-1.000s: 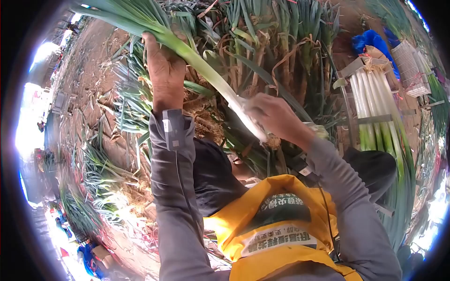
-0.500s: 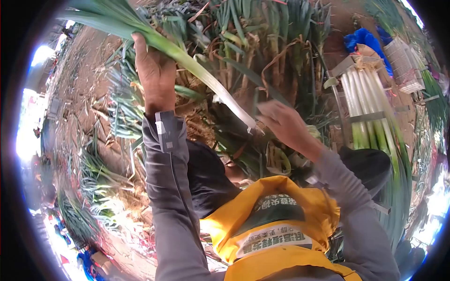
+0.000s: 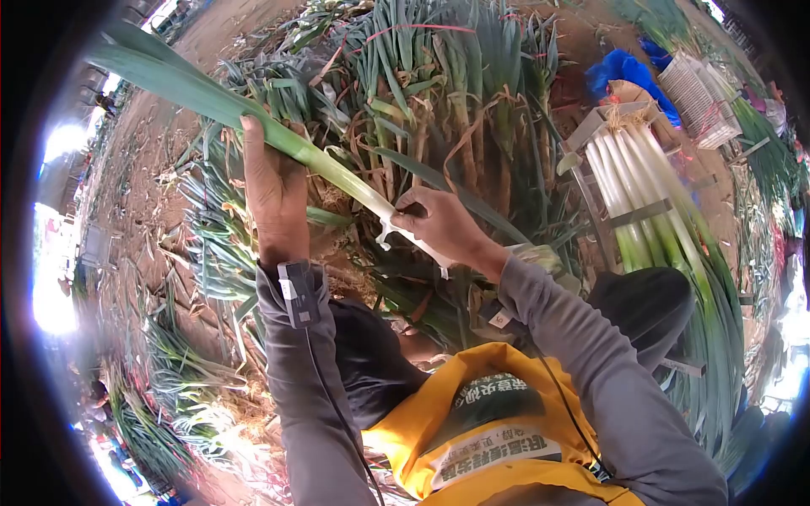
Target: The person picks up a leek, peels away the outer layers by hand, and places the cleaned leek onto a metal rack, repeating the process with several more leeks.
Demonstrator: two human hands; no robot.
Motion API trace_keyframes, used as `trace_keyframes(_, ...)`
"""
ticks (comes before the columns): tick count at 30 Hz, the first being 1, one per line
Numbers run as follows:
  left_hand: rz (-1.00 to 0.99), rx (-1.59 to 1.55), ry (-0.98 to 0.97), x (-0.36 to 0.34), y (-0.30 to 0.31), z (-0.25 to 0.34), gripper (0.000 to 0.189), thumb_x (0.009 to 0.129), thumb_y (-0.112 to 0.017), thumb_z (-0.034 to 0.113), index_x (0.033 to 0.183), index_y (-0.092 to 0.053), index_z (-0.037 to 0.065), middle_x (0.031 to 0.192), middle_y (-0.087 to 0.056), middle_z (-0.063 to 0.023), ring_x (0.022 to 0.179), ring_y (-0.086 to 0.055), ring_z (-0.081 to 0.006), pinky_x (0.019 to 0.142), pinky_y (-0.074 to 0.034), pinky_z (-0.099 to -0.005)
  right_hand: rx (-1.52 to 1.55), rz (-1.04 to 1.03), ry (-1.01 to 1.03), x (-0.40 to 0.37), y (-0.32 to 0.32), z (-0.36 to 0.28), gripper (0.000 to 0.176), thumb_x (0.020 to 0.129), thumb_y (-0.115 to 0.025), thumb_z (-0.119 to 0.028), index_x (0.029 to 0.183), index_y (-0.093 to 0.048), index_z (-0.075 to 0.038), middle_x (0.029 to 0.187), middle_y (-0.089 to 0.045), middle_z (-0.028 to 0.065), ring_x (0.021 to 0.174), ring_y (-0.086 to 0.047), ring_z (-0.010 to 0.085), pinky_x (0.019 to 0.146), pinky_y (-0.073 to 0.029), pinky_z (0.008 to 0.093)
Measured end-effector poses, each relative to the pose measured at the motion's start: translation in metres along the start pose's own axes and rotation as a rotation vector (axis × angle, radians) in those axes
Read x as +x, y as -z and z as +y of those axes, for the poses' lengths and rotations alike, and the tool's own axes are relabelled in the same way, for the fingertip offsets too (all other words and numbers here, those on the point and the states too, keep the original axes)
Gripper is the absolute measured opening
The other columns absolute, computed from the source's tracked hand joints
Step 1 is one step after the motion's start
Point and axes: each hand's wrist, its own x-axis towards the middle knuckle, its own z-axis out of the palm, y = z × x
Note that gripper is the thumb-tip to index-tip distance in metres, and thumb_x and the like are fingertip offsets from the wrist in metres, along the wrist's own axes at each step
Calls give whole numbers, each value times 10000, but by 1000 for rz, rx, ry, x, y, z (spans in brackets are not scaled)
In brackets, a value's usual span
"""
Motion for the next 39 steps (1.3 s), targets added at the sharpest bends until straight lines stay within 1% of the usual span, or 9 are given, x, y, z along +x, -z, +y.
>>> trace_keyframes(4, -46, -32, 2, 1, -1, 0, 431, 992, -692, 377, 1279, -577, 77, 1009, -617, -57, 912, -603, -201, 853, -496, -364, 59, -185, -162, 2, 20, -20, 367, 889, -747, -191, 1173, -690, 35, 852, -700, 119, 784, -657, 171, 736, -505, 357)
trace_keyframes(8, -66, -65, -42, 4, -3, -3, 486, 919, -788, 295, 1285, -566, 64, 996, -628, -67, 931, -613, -217, 871, -534, -394, -243, -116, 158, 5, 20, -8, 227, 875, -739, -158, 1025, -688, 5, 892, -700, 149, 770, -672, 263, 740, -516, 348)
trace_keyframes(17, -63, -82, -41, 16, 7, -14, 340, 975, -722, 265, 1227, -586, 82, 1050, -633, -52, 933, -629, -218, 882, -542, -392, -291, 67, 278, -7, 13, -7, 137, 886, -714, -120, 969, -649, -32, 885, -641, 142, 804, -663, 351, 690, -522, 407)
trace_keyframes(19, -30, -71, -71, 13, 1, -12, 343, 976, -719, 256, 1234, -581, 78, 1057, -637, -60, 940, -634, -215, 862, -552, -385, -763, -36, 579, -16, 12, -19, 162, 840, -702, -79, 979, -647, -16, 872, -596, 131, 749, -666, 332, 616, -532, 408)
trace_keyframes(23, -14, -38, -130, 13, 7, -11, 350, 978, -713, 230, 1255, -569, 69, 1104, -648, -83, 970, -650, -211, 835, -583, -373, -666, -84, 620, -37, 14, -43, 213, 800, -685, -43, 1004, -634, -9, 879, -558, 120, 702, -665, 313, 564, -533, 416)
trace_keyframes(27, 25, -162, -95, 15, 4, -13, 370, 922, -739, 39, 1237, -549, 84, 1145, -644, -78, 1013, -658, -223, 908, -614, -389, -746, -77, 532, -38, 11, -40, 265, 846, -689, -81, 1100, -621, -48, 925, -575, 112, 714, -670, 324, 586, -531, 425)
trace_keyframes(29, 51, -174, -121, 12, 3, -14, 360, 918, -740, 31, 1233, -574, 89, 1146, -653, -78, 1005, -659, -222, 895, -612, -387, -466, 82, 431, -39, 1, -39, 232, 877, -706, -144, 1078, -618, -68, 925, -579, 103, 710, -667, 328, 586, -521, 425)
trace_keyframes(34, 46, -31, 22, 12, -1, -19, 362, 947, -730, 97, 1262, -574, 15, 1135, -654, -96, 989, -655, -201, 939, -580, -378, -707, 1, 534, -25, 12, -23, 263, 828, -736, -154, 1052, -616, -86, 907, -576, 91, 706, -664, 322, 590, -525, 425)
trace_keyframes(39, 43, -1, -86, 7, -10, -17, 373, 929, -752, 92, 1256, -585, 24, 1152, -654, -101, 989, -670, -213, 947, -588, -385, -810, -65, 614, -40, 22, -22, 214, 817, -689, -92, 1017, -618, -76, 922, -580, 90, 742, -672, 290, 616, -565, 405)
